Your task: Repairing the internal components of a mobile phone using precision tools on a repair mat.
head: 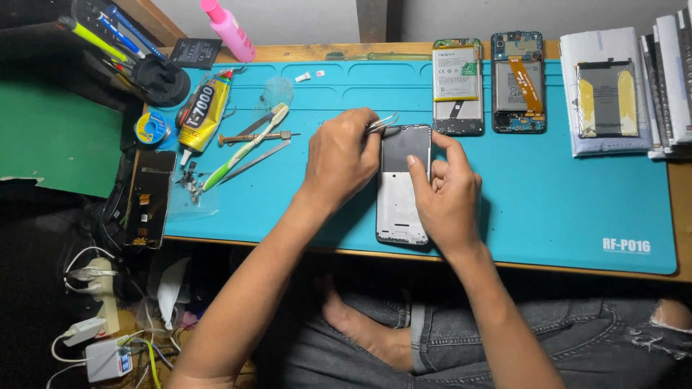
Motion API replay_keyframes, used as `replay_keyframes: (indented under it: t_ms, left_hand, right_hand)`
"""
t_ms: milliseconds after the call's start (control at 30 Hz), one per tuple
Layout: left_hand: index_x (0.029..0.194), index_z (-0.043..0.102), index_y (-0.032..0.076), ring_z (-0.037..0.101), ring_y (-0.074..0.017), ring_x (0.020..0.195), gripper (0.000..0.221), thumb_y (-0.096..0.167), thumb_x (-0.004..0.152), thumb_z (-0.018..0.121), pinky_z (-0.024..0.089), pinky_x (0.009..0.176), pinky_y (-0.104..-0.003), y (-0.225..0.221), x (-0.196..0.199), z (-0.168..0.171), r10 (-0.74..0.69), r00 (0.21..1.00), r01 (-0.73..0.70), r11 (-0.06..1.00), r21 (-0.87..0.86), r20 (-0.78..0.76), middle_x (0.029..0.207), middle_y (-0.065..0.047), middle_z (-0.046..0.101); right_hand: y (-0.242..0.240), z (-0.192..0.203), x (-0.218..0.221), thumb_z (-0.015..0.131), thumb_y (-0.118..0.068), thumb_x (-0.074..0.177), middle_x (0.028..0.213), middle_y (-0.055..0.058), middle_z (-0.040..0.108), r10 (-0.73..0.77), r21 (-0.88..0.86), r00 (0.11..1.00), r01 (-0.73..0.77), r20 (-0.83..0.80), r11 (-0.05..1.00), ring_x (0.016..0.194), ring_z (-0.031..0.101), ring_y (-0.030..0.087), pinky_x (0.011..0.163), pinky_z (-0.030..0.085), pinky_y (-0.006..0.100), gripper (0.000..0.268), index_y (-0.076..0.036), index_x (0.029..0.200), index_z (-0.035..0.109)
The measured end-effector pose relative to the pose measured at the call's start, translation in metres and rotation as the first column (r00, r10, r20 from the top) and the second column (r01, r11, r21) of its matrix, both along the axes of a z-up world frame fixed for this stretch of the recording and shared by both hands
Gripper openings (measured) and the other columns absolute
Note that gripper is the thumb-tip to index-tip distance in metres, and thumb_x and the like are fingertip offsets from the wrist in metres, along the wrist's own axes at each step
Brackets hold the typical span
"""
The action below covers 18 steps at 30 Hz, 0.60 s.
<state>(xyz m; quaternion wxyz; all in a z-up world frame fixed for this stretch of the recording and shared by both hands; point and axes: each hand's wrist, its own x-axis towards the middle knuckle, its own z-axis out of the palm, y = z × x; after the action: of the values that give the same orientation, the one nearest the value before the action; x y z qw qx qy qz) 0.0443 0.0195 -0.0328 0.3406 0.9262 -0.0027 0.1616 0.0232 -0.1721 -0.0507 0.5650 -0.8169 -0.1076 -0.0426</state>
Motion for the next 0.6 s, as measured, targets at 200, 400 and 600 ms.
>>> replay_keyframes:
  t_ms: [200, 400, 600]
  left_hand:
    - [0.092, 0.074, 0.004, 0.057, -0.0209, 0.054, 0.019, 0.006, 0.1, 0.056, 0.054, 0.058, -0.04, 0.0, 0.0, -0.008, 0.12, 0.992, -0.105, 0.949, -0.297, 0.033, 0.054, -0.004, 0.053]
    - [0.076, 0.058, 0.008, 0.06, -0.0438, 0.056, 0.033, 0.027, 0.103, 0.06, 0.048, 0.059, -0.054, 0.026, -0.022, -0.004, 0.267, 0.962, -0.27, 0.962, -0.046, -0.054, 0.052, -0.015, 0.051]
    - [0.112, 0.065, 0.007, 0.069, -0.0416, 0.07, 0.015, 0.019, 0.103, 0.068, 0.055, 0.064, -0.054, 0.034, -0.064, 0.039, 0.175, 0.985, -0.175, 0.984, -0.025, -0.002, 0.073, -0.017, 0.061]
  right_hand:
    - [-0.002, -0.002, 0.001, 0.07, -0.004, 0.105, 0.051, 0.002, 0.045, 0.017, 0.043, 1.0, -0.017, 0.008, 0.999, 0.038, 0.038, 0.007, 0.041, 0.028, 0.023, 0.035, 0.006, 0.137, 0.061]
    - [-0.002, -0.003, 0.002, 0.071, -0.005, 0.104, 0.049, 0.002, 0.046, 0.017, 0.052, 1.0, -0.016, -0.01, 0.999, 0.036, 0.036, 0.007, 0.039, 0.026, 0.024, 0.035, 0.006, 0.136, 0.062]
    - [-0.003, -0.005, 0.003, 0.071, -0.005, 0.105, 0.049, 0.001, 0.046, 0.024, 0.029, 1.0, -0.023, -0.018, 0.999, 0.036, 0.035, 0.008, 0.039, 0.026, 0.025, 0.035, 0.006, 0.137, 0.061]
